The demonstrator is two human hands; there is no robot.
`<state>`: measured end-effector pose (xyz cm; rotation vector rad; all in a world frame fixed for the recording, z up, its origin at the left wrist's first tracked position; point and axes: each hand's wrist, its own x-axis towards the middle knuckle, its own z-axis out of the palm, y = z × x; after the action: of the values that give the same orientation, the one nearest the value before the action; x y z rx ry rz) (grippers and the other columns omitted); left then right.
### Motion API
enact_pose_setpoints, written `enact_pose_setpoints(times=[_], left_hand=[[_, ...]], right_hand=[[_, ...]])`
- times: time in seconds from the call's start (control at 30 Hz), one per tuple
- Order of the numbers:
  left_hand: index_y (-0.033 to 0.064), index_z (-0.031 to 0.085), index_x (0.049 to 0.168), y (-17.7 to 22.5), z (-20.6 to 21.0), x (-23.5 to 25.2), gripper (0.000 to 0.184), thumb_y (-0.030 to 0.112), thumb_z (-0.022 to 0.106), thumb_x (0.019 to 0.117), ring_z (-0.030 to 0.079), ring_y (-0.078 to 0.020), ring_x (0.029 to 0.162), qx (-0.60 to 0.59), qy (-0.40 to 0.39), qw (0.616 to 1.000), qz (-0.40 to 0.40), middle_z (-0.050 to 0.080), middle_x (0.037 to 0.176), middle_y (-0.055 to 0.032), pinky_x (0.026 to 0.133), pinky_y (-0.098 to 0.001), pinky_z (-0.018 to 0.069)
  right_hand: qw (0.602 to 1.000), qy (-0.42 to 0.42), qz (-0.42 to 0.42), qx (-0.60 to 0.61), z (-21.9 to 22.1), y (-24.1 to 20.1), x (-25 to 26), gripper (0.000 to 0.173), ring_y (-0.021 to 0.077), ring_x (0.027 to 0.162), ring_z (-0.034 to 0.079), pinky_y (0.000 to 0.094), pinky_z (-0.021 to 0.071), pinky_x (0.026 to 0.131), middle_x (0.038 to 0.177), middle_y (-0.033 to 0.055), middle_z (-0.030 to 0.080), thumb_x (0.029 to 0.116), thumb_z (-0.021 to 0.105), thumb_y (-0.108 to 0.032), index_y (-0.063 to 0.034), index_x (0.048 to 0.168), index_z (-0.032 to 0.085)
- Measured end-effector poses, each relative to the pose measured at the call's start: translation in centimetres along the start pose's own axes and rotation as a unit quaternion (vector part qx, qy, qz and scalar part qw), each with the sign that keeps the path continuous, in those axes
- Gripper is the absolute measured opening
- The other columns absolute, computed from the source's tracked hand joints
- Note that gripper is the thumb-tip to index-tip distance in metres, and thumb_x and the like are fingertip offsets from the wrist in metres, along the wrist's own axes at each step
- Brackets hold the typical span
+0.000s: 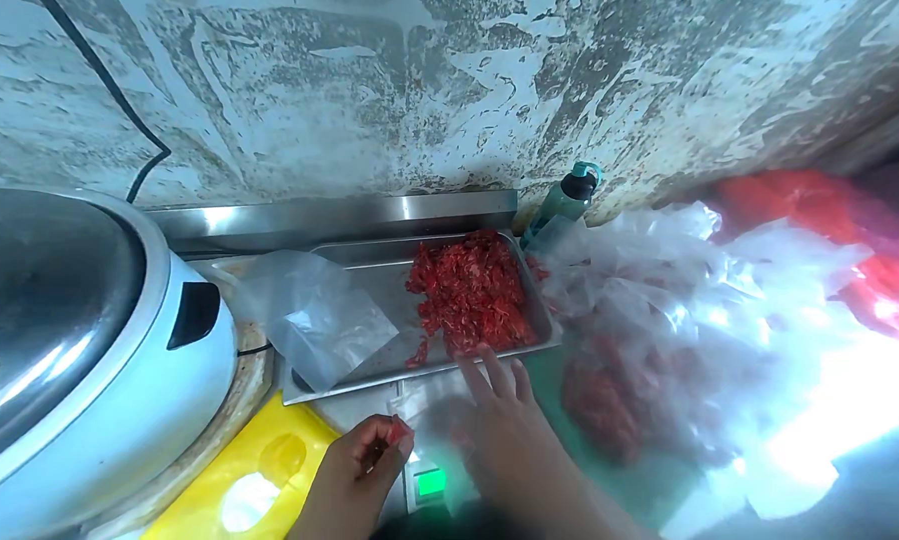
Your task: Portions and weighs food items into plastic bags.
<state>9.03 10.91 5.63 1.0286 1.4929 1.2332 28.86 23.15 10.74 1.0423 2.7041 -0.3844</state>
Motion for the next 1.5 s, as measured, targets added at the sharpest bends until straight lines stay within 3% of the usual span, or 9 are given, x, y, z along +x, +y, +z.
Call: enact_pose_setpoints(times=[0.07, 0.23, 0.43, 0.57, 0.67, 0.83, 1.0, 1.17, 1.5], left_hand=[[0.0086, 0.070, 0.101, -0.1, -0.2, -0.2, 0.010, 0.017, 0.066, 0.0972, 0.073, -0.0172, 0.084, 0.002, 0.000, 1.000, 0.002, 0.075, 0.098, -0.0041, 0.075, -0.0329, 0.0632], [0.0068, 0.069, 0.101, -0.4, -0.6, -0.5, 0.009, 0.015, 0.066, 0.0969, 0.073, -0.0182, 0.085, -0.004, 0.017, 1.000, -0.007, 0.075, 0.100, -0.0063, 0.075, -0.0335, 0.0629], [0.0062, 0.069, 0.100, -0.8, -0.4, -0.5, 0.010, 0.015, 0.066, 0.0968, 0.073, -0.0186, 0.085, -0.018, 0.013, 1.000, -0.017, 0.075, 0.100, -0.0074, 0.076, -0.0333, 0.0626], [0.0068, 0.070, 0.102, -0.7, -0.3, -0.4, 0.011, 0.016, 0.066, 0.0972, 0.073, -0.0180, 0.085, -0.002, 0.006, 1.000, -0.013, 0.075, 0.100, -0.0058, 0.076, -0.0339, 0.0632], [0.0065, 0.070, 0.102, -0.7, -0.4, -0.4, 0.011, 0.016, 0.066, 0.0970, 0.073, -0.0180, 0.085, 0.003, 0.007, 1.000, -0.016, 0.075, 0.100, -0.0057, 0.076, -0.0341, 0.0633], [0.0067, 0.070, 0.101, -1.0, -0.7, -0.4, 0.011, 0.017, 0.066, 0.0968, 0.073, -0.0188, 0.085, -0.010, 0.010, 1.000, -0.007, 0.075, 0.098, -0.0064, 0.077, -0.0351, 0.0628], [0.0099, 0.071, 0.100, -1.1, -0.7, -0.3, 0.011, 0.020, 0.067, 0.0973, 0.072, -0.0162, 0.081, 0.010, 0.009, 1.000, -0.001, 0.074, 0.093, -0.0030, 0.073, -0.0326, 0.0623], [0.0098, 0.071, 0.101, -1.1, -0.4, -0.1, 0.014, 0.023, 0.066, 0.0975, 0.073, -0.0175, 0.082, 0.015, 0.006, 1.000, -0.015, 0.075, 0.095, -0.0039, 0.074, -0.0323, 0.0624], [0.0034, 0.069, 0.103, -0.7, -1.0, -0.1, 0.011, 0.012, 0.065, 0.0969, 0.074, -0.0173, 0.085, 0.048, -0.013, 0.999, -0.001, 0.076, 0.099, -0.0069, 0.076, -0.0351, 0.0635]], right_hand=[[0.999, -0.041, -0.015, -0.024, -0.2, -0.1, 0.7, 0.032, 0.0402, 0.158, 0.007, 0.0776, 0.0074, 0.116, 0.172, 0.0074, 0.017, 0.0975, 0.056, -0.031, -0.0148, 0.120, 0.071], [0.999, -0.006, -0.041, -0.010, -0.7, 0.2, 0.9, 0.029, 0.0359, 0.155, 0.024, 0.0789, 0.0061, 0.115, 0.164, 0.0043, 0.039, 0.1020, 0.050, -0.031, -0.0150, 0.102, 0.074], [0.997, -0.045, -0.060, 0.003, -0.4, 0.3, 0.9, 0.040, 0.0348, 0.157, 0.019, 0.0777, 0.0027, 0.117, 0.166, 0.0025, 0.034, 0.1016, 0.047, -0.044, -0.0154, 0.107, 0.073], [0.996, -0.039, -0.073, -0.015, 0.3, -0.1, 1.3, 0.027, 0.0371, 0.156, 0.022, 0.0797, 0.0059, 0.116, 0.163, 0.0035, 0.040, 0.1000, 0.052, -0.026, -0.0112, 0.103, 0.074], [0.995, -0.011, -0.098, 0.022, 0.7, 0.3, 1.3, 0.028, 0.0338, 0.156, 0.024, 0.0794, 0.0063, 0.116, 0.161, 0.0013, 0.042, 0.1016, 0.049, -0.030, -0.0159, 0.106, 0.073], [0.962, 0.108, -0.104, 0.230, -1.5, 1.7, -0.5, 0.021, 0.0141, 0.150, 0.037, 0.0636, 0.0134, 0.125, 0.151, -0.0047, 0.055, 0.0998, 0.059, -0.032, -0.0184, 0.093, 0.073], [0.904, 0.191, -0.178, 0.338, -5.0, 3.6, -3.8, 0.018, 0.0238, 0.145, 0.044, 0.0532, 0.0375, 0.121, 0.147, 0.0041, 0.058, 0.0989, 0.065, -0.026, -0.0137, 0.091, 0.074], [0.903, 0.208, -0.187, 0.325, -5.1, 4.6, -5.9, 0.014, 0.0292, 0.147, 0.042, 0.0573, 0.0322, 0.124, 0.148, 0.0069, 0.058, 0.0966, 0.067, -0.025, -0.0148, 0.094, 0.076], [0.930, 0.158, -0.138, 0.301, -3.4, 3.9, -6.6, 0.017, 0.0232, 0.151, 0.035, 0.0561, 0.0232, 0.126, 0.155, 0.0049, 0.050, 0.0991, 0.062, -0.027, -0.0167, 0.098, 0.076]])
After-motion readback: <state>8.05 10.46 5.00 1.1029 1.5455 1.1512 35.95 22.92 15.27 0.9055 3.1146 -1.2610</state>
